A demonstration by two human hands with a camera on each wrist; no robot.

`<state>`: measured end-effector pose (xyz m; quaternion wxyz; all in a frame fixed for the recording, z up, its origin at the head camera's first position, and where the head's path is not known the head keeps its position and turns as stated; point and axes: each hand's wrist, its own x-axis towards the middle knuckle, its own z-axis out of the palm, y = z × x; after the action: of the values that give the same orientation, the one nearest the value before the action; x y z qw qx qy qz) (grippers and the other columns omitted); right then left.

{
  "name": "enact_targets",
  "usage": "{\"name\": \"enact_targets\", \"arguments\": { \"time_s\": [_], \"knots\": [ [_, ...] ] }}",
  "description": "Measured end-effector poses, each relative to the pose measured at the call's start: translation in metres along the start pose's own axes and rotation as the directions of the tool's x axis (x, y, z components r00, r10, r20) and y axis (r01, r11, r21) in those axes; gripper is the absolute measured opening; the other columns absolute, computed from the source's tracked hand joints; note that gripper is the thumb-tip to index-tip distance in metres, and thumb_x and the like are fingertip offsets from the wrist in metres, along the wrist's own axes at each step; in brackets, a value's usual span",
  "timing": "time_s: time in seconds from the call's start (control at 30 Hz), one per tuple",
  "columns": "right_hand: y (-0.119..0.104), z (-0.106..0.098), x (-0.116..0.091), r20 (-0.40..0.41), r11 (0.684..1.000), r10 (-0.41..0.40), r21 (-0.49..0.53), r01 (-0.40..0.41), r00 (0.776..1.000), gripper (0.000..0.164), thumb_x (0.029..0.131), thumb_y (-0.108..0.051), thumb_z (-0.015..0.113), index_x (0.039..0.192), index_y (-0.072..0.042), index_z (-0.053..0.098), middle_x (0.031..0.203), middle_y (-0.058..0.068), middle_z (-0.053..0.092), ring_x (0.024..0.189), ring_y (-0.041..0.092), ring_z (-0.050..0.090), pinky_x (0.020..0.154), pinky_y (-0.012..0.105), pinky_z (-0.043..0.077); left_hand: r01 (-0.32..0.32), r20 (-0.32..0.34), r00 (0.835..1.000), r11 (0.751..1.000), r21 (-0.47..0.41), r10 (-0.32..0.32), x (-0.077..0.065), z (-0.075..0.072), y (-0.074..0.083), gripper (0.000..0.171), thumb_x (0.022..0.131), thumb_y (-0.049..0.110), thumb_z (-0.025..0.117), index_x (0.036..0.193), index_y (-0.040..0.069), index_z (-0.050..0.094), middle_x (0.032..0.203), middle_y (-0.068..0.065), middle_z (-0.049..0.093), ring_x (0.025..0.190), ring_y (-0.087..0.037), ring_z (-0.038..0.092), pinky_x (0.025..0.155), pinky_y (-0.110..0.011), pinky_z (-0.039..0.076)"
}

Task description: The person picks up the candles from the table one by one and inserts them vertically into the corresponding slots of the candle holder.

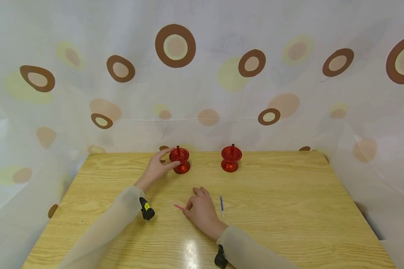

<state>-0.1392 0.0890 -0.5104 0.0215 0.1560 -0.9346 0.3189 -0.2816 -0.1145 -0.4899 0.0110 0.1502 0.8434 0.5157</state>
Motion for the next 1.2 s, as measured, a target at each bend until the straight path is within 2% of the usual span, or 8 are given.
{"name": "enact_targets", "arguments": {
  "time_s": [0.37, 0.57, 0.7, 0.77, 0.87, 0.97, 1.1, 1.2],
  "knots": [
    [-0.001, -0.009, 0.000, 0.002, 0.997, -0.082, 0.013, 0.082, 0.997, 0.024, 0.083, -0.002, 0.080, 0.064, -0.008, 0.067, 0.128, 0.035, 0.062, 0.133, 0.059, 0.046, 0.114, 0.066, 0.035, 0.006, 0.020, 1.000, 1.000, 0.004, -0.006, 0.000, -0.001, 0.001, 0.066, 0.095, 0.030, 0.079, 0.153, 0.011, 0.053, 0.156, -0.010, 0.051, 0.146, -0.031, 0.044, 0.117, -0.054, 0.039],
    [0.002, -0.021, 0.006, -0.019, 0.991, -0.120, 0.058, 0.121, 0.993, 0.025, 0.082, 0.001, 0.078, 0.060, -0.007, 0.068, 0.113, 0.032, 0.069, 0.129, 0.055, 0.054, 0.116, 0.067, 0.031, 0.007, 0.019, 1.000, 1.000, 0.004, -0.007, 0.001, -0.001, -0.001, 0.065, 0.096, 0.030, 0.079, 0.153, 0.011, 0.053, 0.156, -0.010, 0.051, 0.146, -0.030, 0.043, 0.117, -0.052, 0.039],
    [0.002, -0.035, 0.013, 0.016, 0.992, -0.055, 0.119, 0.053, 0.998, 0.023, 0.087, -0.001, 0.074, 0.066, -0.009, 0.070, 0.124, 0.031, 0.067, 0.136, 0.058, 0.045, 0.114, 0.071, 0.032, -0.001, 0.013, 1.000, 1.000, 0.004, 0.001, 0.002, -0.001, -0.003, 0.065, 0.096, 0.029, 0.079, 0.153, 0.010, 0.053, 0.156, -0.011, 0.051, 0.146, -0.031, 0.043, 0.116, -0.053, 0.040],
    [0.002, -0.041, 0.016, 0.025, 0.988, -0.017, 0.154, 0.013, 1.000, 0.019, 0.089, -0.003, 0.074, 0.071, -0.010, 0.072, 0.138, 0.032, 0.060, 0.140, 0.060, 0.038, 0.113, 0.072, 0.032, -0.004, 0.010, 1.000, 1.000, 0.005, 0.004, 0.002, -0.001, -0.003, 0.066, 0.095, 0.029, 0.079, 0.152, 0.009, 0.053, 0.156, -0.012, 0.051, 0.146, -0.032, 0.043, 0.116, -0.053, 0.040],
    [0.003, -0.050, 0.022, 0.024, 0.983, -0.009, 0.186, 0.004, 1.000, 0.013, 0.092, -0.006, 0.073, 0.079, -0.008, 0.075, 0.143, 0.029, 0.058, 0.143, 0.057, 0.037, 0.115, 0.069, 0.032, -0.006, 0.010, 1.000, 1.000, 0.003, 0.006, 0.002, -0.001, -0.004, 0.067, 0.095, 0.028, 0.079, 0.153, 0.008, 0.052, 0.156, -0.013, 0.051, 0.145, -0.032, 0.044, 0.115, -0.054, 0.041],
    [0.006, -0.055, 0.030, -0.009, 0.980, -0.052, 0.190, 0.053, 0.999, 0.010, 0.094, -0.006, 0.072, 0.084, -0.007, 0.076, 0.137, 0.026, 0.062, 0.137, 0.053, 0.045, 0.113, 0.067, 0.036, -0.001, 0.011, 1.000, 1.000, -0.001, 0.001, 0.003, 0.000, -0.005, 0.068, 0.095, 0.028, 0.079, 0.153, 0.007, 0.051, 0.156, -0.012, 0.051, 0.145, -0.031, 0.044, 0.115, -0.053, 0.041],
    [0.011, -0.061, 0.040, -0.049, 0.968, -0.141, 0.205, 0.149, 0.989, 0.006, 0.095, -0.004, 0.073, 0.090, -0.006, 0.076, 0.114, 0.016, 0.073, 0.118, 0.043, 0.062, 0.114, 0.061, 0.039, -0.006, 0.016, 1.000, 1.000, 0.001, 0.006, 0.003, 0.001, -0.005, 0.069, 0.096, 0.028, 0.079, 0.154, 0.005, 0.050, 0.156, -0.012, 0.051, 0.145, -0.030, 0.045, 0.114, -0.055, 0.041],
    [0.011, -0.066, 0.048, -0.043, 0.966, -0.141, 0.211, 0.147, 0.989, 0.004, 0.095, -0.008, 0.074, 0.095, -0.007, 0.078, 0.106, 0.009, 0.076, 0.117, 0.040, 0.063, 0.115, 0.058, 0.039, -0.023, 0.017, 1.000, 1.000, 0.002, 0.023, 0.003, -0.001, -0.004, 0.067, 0.095, 0.027, 0.079, 0.153, 0.005, 0.052, 0.155, -0.013, 0.052, 0.145, -0.031, 0.046, 0.114, -0.057, 0.041]
  ]
}}
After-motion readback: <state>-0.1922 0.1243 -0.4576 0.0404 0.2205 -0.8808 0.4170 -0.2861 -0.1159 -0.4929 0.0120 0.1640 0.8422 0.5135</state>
